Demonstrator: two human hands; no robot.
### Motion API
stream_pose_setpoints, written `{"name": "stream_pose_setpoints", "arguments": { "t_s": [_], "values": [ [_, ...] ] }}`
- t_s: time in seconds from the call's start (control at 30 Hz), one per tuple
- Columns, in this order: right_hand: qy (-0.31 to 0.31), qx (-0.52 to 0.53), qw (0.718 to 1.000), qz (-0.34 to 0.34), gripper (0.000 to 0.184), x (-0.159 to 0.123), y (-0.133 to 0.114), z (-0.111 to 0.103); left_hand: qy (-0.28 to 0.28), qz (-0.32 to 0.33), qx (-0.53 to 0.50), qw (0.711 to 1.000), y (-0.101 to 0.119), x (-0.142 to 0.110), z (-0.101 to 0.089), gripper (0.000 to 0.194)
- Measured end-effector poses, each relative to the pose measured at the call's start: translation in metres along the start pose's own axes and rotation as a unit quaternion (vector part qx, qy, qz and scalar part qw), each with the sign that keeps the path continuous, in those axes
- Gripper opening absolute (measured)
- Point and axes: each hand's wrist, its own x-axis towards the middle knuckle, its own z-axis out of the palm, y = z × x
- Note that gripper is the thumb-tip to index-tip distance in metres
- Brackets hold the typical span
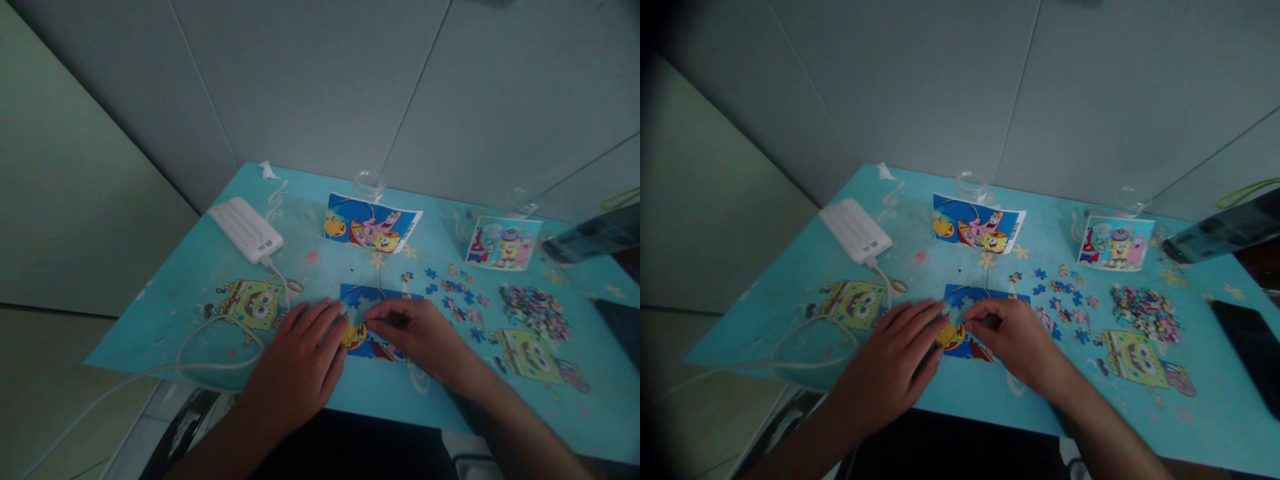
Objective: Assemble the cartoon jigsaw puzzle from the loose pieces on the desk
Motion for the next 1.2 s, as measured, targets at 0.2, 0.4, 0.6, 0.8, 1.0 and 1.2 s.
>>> {"name": "stream_pose_setpoints", "arguments": {
  "t_s": [0.2, 0.4, 0.6, 0.8, 1.0, 1.2],
  "values": [
    [0.008, -0.040, 0.999, 0.001, 0.012, -0.003, -0.004, 0.003, -0.004, 0.001, 0.001, 1.000, 0.001, 0.001, -0.001, 0.038],
    [0.023, -0.072, 0.997, -0.008, 0.013, -0.003, -0.008, 0.008, -0.001, 0.002, 0.000, 1.000, 0.000, 0.001, 0.000, 0.038],
    [0.043, -0.122, 0.991, -0.031, 0.014, -0.005, -0.007, 0.013, 0.002, -0.001, -0.003, 1.000, 0.001, 0.000, 0.000, 0.039],
    [0.049, -0.171, 0.983, -0.042, 0.009, -0.005, -0.006, 0.014, 0.000, -0.002, 0.002, 1.000, 0.001, 0.000, 0.001, 0.038],
    [0.058, -0.153, 0.985, -0.061, 0.010, -0.007, -0.006, 0.014, 0.001, -0.001, 0.002, 1.000, 0.001, 0.000, 0.001, 0.038],
    [0.163, -0.082, 0.983, -0.033, 0.015, -0.011, -0.006, 0.003, -0.001, 0.001, 0.001, 1.000, 0.000, 0.001, 0.000, 0.038]
  ]
}}
